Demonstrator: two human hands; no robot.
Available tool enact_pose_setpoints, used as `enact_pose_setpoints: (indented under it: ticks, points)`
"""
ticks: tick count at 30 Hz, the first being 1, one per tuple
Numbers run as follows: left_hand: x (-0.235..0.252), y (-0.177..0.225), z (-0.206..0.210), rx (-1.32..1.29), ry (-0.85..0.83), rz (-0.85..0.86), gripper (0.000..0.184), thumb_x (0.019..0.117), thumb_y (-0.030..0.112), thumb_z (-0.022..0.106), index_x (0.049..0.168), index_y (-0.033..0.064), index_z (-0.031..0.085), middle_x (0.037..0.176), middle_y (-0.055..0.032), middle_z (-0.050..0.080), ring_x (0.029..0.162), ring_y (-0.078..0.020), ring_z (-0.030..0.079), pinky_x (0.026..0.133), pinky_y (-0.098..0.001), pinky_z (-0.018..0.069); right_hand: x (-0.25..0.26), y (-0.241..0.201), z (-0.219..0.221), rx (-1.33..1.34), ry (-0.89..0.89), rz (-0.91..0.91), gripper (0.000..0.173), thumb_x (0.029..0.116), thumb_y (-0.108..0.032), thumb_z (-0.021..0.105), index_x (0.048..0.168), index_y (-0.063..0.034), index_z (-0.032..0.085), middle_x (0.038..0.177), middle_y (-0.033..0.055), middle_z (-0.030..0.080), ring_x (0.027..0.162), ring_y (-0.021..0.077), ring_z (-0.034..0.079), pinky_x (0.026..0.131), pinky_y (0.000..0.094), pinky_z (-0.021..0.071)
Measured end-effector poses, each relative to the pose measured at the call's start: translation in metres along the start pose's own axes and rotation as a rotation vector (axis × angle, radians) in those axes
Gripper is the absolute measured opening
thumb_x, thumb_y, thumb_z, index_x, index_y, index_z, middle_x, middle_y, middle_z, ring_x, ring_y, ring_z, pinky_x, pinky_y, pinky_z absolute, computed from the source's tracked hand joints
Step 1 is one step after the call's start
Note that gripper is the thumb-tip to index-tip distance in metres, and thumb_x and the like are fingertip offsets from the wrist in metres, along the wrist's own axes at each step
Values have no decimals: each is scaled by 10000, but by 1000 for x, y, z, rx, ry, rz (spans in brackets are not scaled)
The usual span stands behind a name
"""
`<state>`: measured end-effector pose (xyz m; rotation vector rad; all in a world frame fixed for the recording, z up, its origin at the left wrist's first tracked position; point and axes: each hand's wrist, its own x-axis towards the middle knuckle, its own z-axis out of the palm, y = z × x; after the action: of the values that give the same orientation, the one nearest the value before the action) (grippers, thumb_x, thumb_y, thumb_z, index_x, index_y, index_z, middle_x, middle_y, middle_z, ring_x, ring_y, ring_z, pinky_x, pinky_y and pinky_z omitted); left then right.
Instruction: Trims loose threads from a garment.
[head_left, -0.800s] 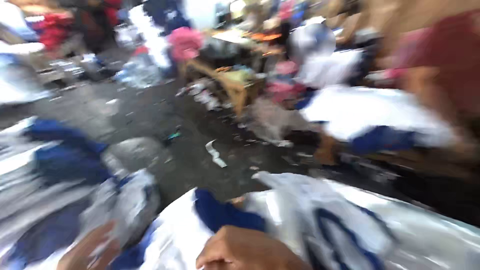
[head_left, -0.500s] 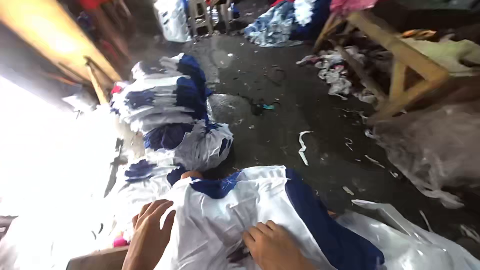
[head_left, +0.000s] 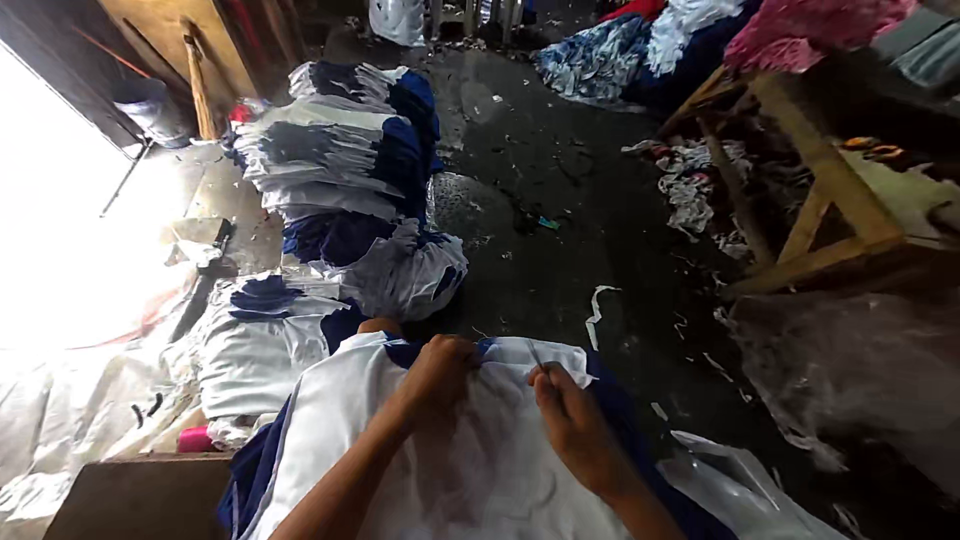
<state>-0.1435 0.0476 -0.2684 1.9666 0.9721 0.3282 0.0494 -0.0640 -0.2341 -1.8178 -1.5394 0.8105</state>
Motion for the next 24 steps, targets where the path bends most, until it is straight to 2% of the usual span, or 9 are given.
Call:
enact_pose_setpoints:
  ticks: [3,5,7,9,11,16,19,22,24]
  points:
    - [-1,9,-17,-87,-8,-171,231,1056,166,551,1035,3,713,821,-121,702,769,-232,680,787,-438,555,4,3,-8,-51,-73,-17,514,1102,-424,294,1040,-49,641,621,-40,443,517,80,442,504,293,412]
    - [-7,8,-19,-81,32,-187,233,1064,179,541,1063,6,696,841,-128,701,786,-243,688,789,-447,562,13,0,-17,-181,-142,-36,527,1076,-507,351,946,-92,649,609,-18,477,534,118,491,508,341,434]
    - [-11,4,-21,-70,65,-200,246,1073,201,530,1087,6,678,881,-138,696,830,-264,690,806,-468,558,27,-5,-22,-264,-244,-37,537,1043,-547,423,902,-96,680,625,14,530,578,163,551,541,397,472]
    - [-13,1,-21,-74,79,-222,254,1082,225,516,1086,14,658,857,-128,681,806,-261,682,778,-469,557,42,-14,-24,-311,-408,24,529,1026,-570,475,879,-102,674,647,22,534,621,176,560,583,406,460]
    - [-14,-1,-22,-81,83,-217,266,1088,240,505,1074,16,648,833,-123,672,786,-253,676,759,-462,554,58,-24,-21,-364,-531,73,516,1025,-566,507,884,-96,670,676,42,547,668,201,575,628,433,463]
    - [-12,-6,-21,-103,109,-164,258,1083,228,511,1089,21,664,855,-126,695,811,-264,695,784,-484,561,82,-46,-6,-515,-648,82,478,1026,-535,548,974,-88,708,777,98,640,796,277,648,721,517,498]
    - [-11,-10,-17,-147,155,-152,245,1079,239,525,1039,44,669,790,-88,688,738,-214,687,731,-437,562,86,-44,1,-556,-643,28,446,1027,-511,563,907,-108,710,731,78,627,759,257,642,682,494,483]
    - [-11,-13,-21,-181,184,-162,237,1079,248,528,1024,72,676,773,-53,687,701,-163,681,691,-392,571,87,-27,-2,-427,-560,-8,425,1029,-486,569,853,-119,690,664,33,574,660,193,592,617,435,464]
    - [-11,-14,-23,-206,183,-171,252,1081,245,521,1005,57,671,761,-59,656,689,-169,650,675,-389,549,83,-14,-7,-281,-386,2,370,996,-464,628,951,-101,684,650,-4,550,582,124,540,553,353,465]
